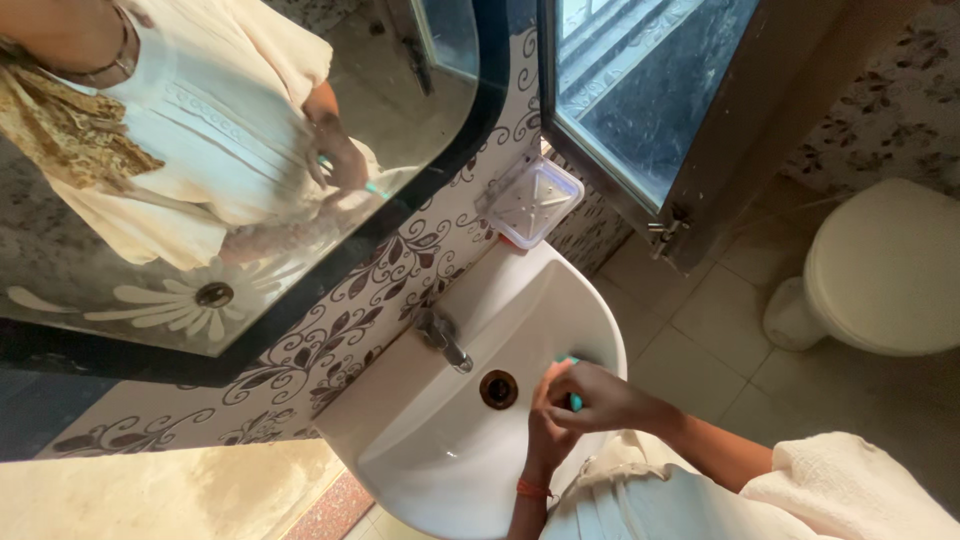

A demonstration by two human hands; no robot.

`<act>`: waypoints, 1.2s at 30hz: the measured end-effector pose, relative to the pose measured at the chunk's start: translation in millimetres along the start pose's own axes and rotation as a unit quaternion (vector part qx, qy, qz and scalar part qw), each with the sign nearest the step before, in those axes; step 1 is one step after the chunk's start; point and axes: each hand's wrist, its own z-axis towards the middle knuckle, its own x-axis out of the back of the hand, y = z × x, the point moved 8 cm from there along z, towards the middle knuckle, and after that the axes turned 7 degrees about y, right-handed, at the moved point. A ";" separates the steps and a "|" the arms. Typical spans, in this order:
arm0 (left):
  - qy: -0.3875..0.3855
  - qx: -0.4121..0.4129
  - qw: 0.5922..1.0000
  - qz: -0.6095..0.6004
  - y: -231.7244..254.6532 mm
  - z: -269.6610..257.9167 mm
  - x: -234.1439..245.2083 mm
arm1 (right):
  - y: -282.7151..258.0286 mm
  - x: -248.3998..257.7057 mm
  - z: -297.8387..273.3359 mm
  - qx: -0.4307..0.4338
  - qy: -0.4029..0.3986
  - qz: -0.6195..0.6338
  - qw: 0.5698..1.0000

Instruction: The person cleans a sink basin using a brush, scrubbing the inner surface and around the drain, then rinses the brush under the faucet.

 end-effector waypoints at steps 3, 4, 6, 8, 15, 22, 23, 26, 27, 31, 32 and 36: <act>-0.125 0.183 0.975 -0.032 -30.1 -9.5 -26.7 | -6.9 -3.3 -6.3 0.025 -0.014 -0.040 0.999; -0.125 0.182 0.975 -0.033 -29.6 -10.2 -28.2 | -4.4 -7.4 -5.1 0.025 -0.013 -0.041 0.999; -0.012 0.030 0.996 -0.087 -2.2 -5.0 -11.1 | -5.9 -19.4 1.8 0.081 0.022 -0.029 0.996; 0.024 -0.015 0.999 -0.041 1.2 3.1 -2.3 | -5.8 -24.0 7.9 0.162 0.067 -0.013 0.985; 0.018 0.113 0.982 0.148 -21.2 -0.1 9.5 | 102.0 -30.0 34.8 0.030 0.186 0.194 0.963; -0.023 0.012 0.996 0.082 -0.6 -0.7 -12.0 | 155.8 -34.3 42.8 -0.002 0.055 0.407 0.912; 0.046 -0.049 0.990 0.128 9.2 4.9 -1.2 | 163.6 -42.9 32.9 -0.056 0.140 0.415 0.897; 0.119 -0.079 0.981 0.131 23.7 7.7 15.2 | 148.7 -45.1 17.0 0.000 0.194 0.359 0.913; 0.128 -0.046 0.986 0.092 21.8 7.9 20.1 | 127.3 -47.9 11.7 0.108 0.157 0.295 0.936; 0.069 0.083 0.994 0.007 -3.0 5.7 9.9 | 159.5 -39.9 12.9 -0.057 0.220 0.371 0.901; 0.046 0.110 0.992 -0.050 -8.4 2.0 4.6 | 158.6 -37.5 21.2 -0.049 0.135 0.432 0.890; 0.055 0.080 0.993 -0.061 -3.7 5.3 5.3 | 148.8 -24.9 31.0 -0.027 0.100 0.391 0.914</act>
